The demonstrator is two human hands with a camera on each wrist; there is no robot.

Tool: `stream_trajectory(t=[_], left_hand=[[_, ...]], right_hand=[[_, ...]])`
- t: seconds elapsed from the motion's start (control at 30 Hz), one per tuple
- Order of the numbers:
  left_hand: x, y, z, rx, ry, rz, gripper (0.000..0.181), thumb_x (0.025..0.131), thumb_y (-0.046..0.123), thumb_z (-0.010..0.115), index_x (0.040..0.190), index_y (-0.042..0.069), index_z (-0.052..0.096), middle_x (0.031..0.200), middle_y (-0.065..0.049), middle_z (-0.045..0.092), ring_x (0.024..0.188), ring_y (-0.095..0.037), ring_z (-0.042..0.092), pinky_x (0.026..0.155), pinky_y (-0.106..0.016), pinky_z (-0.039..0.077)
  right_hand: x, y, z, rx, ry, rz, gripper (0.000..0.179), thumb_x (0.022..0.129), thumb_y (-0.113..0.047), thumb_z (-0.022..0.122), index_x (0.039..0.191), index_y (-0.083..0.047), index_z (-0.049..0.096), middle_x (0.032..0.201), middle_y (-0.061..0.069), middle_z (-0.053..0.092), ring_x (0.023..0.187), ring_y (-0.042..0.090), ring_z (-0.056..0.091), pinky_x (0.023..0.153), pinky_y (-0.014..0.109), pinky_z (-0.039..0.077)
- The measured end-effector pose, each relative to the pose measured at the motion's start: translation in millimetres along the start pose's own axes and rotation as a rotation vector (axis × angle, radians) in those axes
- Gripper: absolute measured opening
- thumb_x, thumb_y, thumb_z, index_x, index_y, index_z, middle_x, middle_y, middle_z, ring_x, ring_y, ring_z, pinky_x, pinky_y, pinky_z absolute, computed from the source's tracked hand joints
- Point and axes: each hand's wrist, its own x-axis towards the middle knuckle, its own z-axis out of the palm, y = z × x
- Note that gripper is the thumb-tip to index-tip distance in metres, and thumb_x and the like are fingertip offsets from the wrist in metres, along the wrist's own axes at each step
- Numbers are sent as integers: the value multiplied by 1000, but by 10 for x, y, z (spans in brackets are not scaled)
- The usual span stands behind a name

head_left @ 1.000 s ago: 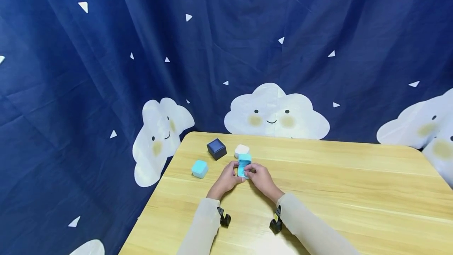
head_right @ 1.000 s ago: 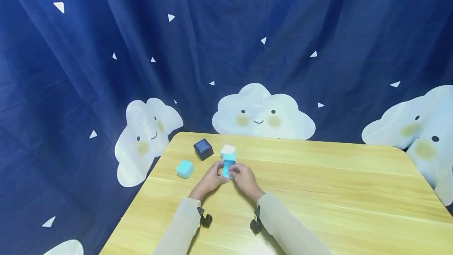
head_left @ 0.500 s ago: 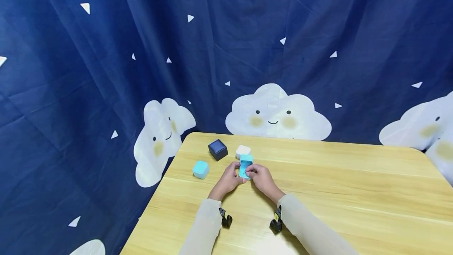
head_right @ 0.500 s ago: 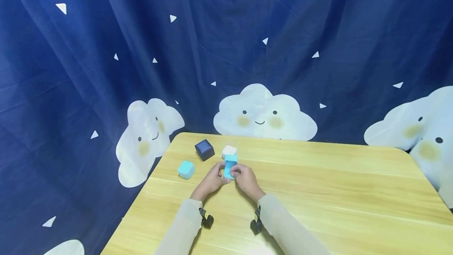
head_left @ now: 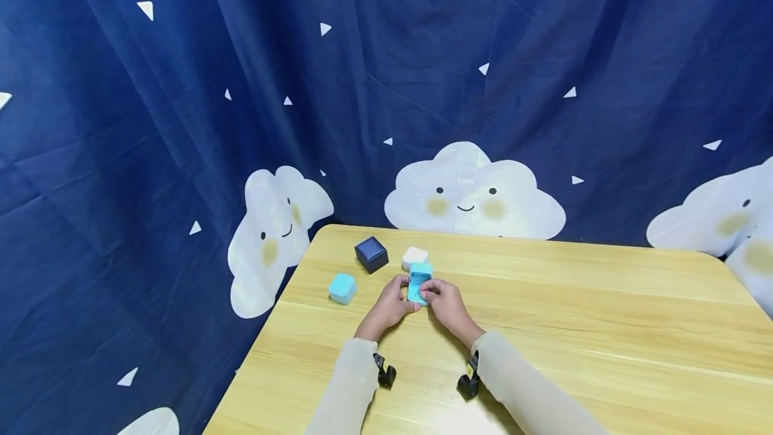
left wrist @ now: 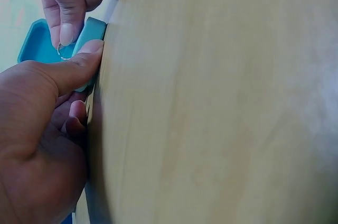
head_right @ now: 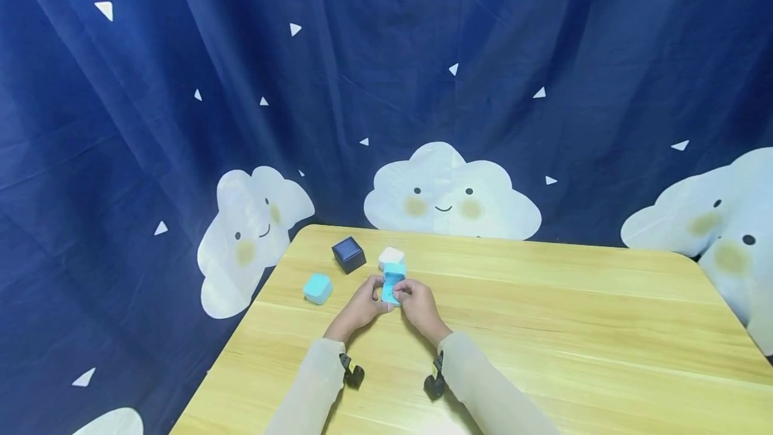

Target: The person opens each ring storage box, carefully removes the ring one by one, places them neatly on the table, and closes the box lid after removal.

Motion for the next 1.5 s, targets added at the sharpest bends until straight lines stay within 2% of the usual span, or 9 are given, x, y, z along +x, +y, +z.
stream_trajectory(t=[0.3, 0.7, 1.07, 1.33, 1.5], left_hand=[[16, -4, 3, 9, -10, -8, 54, 88, 12, 78, 133, 5, 50, 106, -6, 51, 88, -19, 43, 74, -30, 36], [36, -3, 20, 13, -9, 9, 55, 86, 11, 80, 132, 3, 50, 106, -7, 52, 88, -18, 44, 73, -29, 38], [26, 13, 16, 17, -7, 16, 55, 86, 10, 80, 132, 3, 50, 113, -8, 53, 88, -19, 44, 74, -29, 38], [22, 14, 1, 18, -16, -10, 57, 87, 11, 78, 135, 4, 49, 113, -7, 53, 89, -18, 44, 74, -29, 38], [19, 1, 1, 1, -3, 13, 57, 86, 9, 79, 134, 2, 49, 120, -12, 55, 92, -20, 45, 77, -30, 39]], right_hand=[[-7, 16, 7, 41, 18, 14, 8, 92, 2, 67, 94, -1, 74, 102, 14, 73, 90, 19, 59, 72, 23, 48], [-33, 0, -46, 114, 58, 25, 9, 94, -1, 66, 97, -1, 74, 107, 15, 72, 90, 16, 60, 73, 21, 49], [-43, 23, -66, 122, 40, 34, 8, 93, 0, 68, 97, 0, 74, 106, 15, 72, 88, 14, 61, 71, 19, 50], [-97, 10, -105, 108, 19, 38, 7, 91, -1, 71, 96, 0, 75, 101, 13, 74, 87, 14, 63, 74, 20, 51], [-137, 31, -123, 102, -3, 40, 7, 90, -2, 72, 96, -1, 76, 96, 10, 74, 86, 13, 64, 75, 20, 52]])
